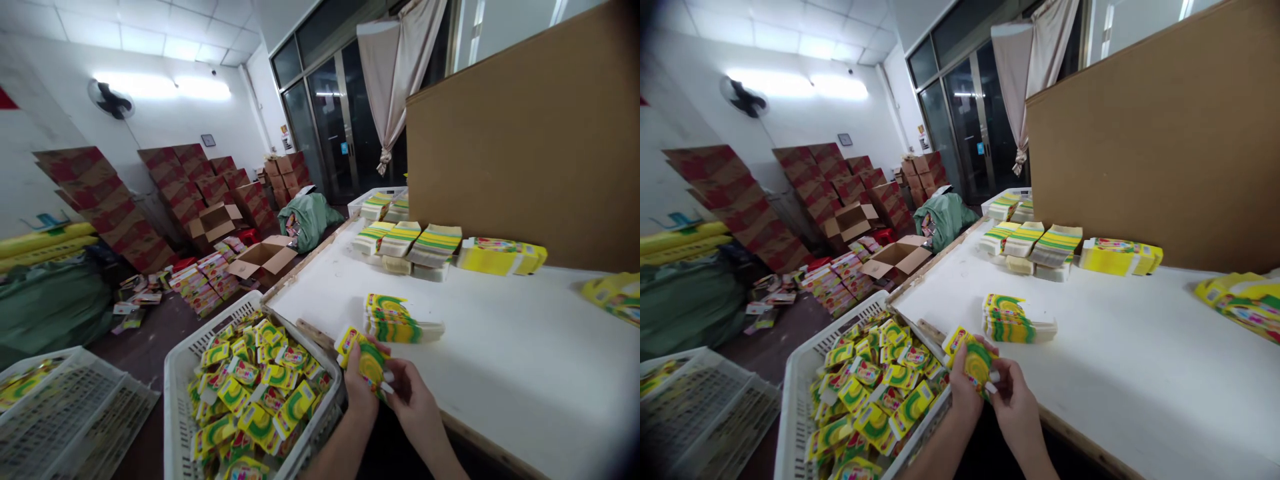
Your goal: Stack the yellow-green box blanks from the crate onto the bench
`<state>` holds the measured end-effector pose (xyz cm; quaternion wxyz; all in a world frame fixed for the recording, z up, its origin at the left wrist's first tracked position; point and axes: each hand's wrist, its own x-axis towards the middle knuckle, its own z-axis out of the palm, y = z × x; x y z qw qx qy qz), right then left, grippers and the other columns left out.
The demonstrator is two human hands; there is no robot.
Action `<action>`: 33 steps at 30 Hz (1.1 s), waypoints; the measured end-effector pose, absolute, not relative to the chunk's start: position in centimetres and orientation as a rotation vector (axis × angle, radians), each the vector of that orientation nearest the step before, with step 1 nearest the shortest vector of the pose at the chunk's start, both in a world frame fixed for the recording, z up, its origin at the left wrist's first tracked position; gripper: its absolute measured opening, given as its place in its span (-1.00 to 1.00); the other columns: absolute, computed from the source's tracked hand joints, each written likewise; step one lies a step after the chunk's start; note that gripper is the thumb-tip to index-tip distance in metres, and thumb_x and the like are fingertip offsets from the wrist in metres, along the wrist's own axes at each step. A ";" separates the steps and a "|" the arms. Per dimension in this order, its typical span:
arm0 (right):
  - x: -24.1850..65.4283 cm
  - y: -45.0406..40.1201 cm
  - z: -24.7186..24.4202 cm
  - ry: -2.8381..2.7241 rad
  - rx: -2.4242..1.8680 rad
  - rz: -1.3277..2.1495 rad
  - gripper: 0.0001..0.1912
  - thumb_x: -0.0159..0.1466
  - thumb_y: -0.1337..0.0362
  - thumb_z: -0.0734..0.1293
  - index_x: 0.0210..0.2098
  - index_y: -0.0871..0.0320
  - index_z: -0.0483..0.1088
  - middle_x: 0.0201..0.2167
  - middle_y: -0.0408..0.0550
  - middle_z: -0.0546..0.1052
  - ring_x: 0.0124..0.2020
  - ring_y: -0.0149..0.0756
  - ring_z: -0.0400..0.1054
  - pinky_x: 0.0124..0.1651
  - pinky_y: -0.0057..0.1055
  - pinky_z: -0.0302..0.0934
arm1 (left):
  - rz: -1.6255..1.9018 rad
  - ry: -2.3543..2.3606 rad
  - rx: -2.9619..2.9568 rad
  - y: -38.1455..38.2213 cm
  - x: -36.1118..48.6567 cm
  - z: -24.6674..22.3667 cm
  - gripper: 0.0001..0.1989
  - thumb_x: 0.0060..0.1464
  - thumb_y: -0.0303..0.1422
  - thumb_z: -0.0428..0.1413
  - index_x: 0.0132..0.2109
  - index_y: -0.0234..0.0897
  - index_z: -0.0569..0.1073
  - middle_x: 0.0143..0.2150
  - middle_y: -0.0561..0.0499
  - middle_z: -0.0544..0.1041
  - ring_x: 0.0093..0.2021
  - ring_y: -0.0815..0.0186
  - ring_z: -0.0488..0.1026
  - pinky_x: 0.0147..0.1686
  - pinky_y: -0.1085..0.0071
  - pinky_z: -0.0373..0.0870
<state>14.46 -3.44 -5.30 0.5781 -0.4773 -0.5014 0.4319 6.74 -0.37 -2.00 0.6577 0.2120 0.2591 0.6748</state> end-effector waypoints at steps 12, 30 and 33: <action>15.4 -3.6 -6.6 -1.087 -1.077 1.193 -0.57 -0.02 0.42 0.25 -0.16 0.07 0.10 -0.43 -0.17 0.44 -0.37 -0.33 0.38 -0.29 -0.43 0.29 | 1.470 0.532 0.387 -0.4 7.4 -3.2 -0.70 0.03 -0.22 -0.01 -0.32 -0.41 0.44 -0.47 -0.10 0.50 -0.41 0.26 0.44 -0.34 0.37 0.30; 14.1 -3.7 -5.9 -1.135 -1.013 1.244 -0.51 0.02 0.41 0.24 -0.07 0.08 0.05 -0.35 -0.09 0.49 -0.23 -0.27 0.40 -0.17 -0.36 0.26 | 1.512 0.575 0.391 -0.6 6.5 -3.3 -0.72 0.01 -0.20 0.02 -0.35 -0.37 0.43 -0.46 -0.07 0.47 -0.39 0.30 0.42 -0.31 0.42 0.28; 13.6 -3.9 -5.8 -1.154 -1.002 1.226 -0.48 0.02 0.44 0.22 -0.03 0.08 0.06 -0.18 0.00 0.46 -0.11 -0.25 0.35 -0.05 -0.32 0.22 | 1.520 0.543 0.356 -0.5 6.3 -3.2 -0.73 0.00 -0.21 0.03 -0.36 -0.37 0.43 -0.46 -0.06 0.46 -0.39 0.31 0.41 -0.30 0.43 0.29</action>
